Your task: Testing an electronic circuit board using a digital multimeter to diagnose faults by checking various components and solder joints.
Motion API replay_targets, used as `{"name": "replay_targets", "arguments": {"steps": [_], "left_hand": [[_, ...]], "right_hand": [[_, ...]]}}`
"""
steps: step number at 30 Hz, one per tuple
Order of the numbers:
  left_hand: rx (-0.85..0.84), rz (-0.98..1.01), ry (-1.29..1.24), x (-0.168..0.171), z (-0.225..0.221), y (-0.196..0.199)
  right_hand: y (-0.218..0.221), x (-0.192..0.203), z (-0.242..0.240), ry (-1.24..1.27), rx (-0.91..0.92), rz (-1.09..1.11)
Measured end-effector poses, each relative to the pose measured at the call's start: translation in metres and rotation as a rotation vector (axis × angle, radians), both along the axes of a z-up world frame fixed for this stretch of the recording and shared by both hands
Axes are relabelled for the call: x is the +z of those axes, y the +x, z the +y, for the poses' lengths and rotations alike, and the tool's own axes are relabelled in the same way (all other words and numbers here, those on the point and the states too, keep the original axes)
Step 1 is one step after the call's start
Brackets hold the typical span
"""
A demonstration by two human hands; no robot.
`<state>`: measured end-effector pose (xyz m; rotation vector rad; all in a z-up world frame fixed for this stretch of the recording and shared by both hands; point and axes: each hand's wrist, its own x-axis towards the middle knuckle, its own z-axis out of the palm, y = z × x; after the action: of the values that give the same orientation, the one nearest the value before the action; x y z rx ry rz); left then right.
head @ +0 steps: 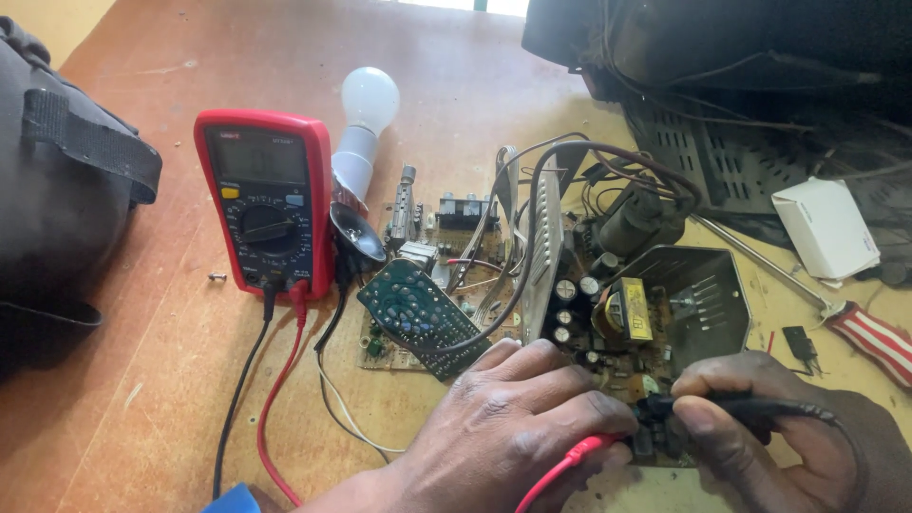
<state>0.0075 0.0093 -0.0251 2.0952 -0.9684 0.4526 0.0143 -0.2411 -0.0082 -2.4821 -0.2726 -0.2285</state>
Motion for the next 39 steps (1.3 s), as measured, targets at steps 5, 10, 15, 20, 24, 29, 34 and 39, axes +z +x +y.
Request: {"name": "replay_targets", "arguments": {"steps": [5,10,15,20,24,29,34,39], "left_hand": [[-0.001,0.018,-0.001,0.001,0.001,-0.001],[-0.032,0.041,0.009,0.002,0.002,-0.001],[-0.03,-0.016,0.062,0.004,0.002,-0.001],[-0.025,-0.142,-0.159,0.033,0.004,-0.002],[0.233,-0.058,-0.321,0.049,0.009,-0.006],[0.282,-0.032,-0.303,0.046,0.01,-0.006],[0.326,-0.038,-0.323,0.045,0.011,-0.006],[0.278,-0.075,-0.327,0.048,0.011,-0.006]], "right_hand": [[0.006,0.002,-0.005,0.03,0.003,0.136],[0.01,0.001,-0.009,0.027,0.021,0.19],[0.011,0.009,-0.003,-0.112,-0.091,0.291],[0.0,0.02,0.004,-0.06,-0.11,0.155],[-0.002,0.033,0.006,0.027,-0.128,0.077],[-0.001,0.043,0.016,-0.037,-0.12,0.057],[-0.004,0.039,0.017,0.032,0.014,0.024],[0.0,0.027,0.015,0.01,0.246,-0.032]]}}
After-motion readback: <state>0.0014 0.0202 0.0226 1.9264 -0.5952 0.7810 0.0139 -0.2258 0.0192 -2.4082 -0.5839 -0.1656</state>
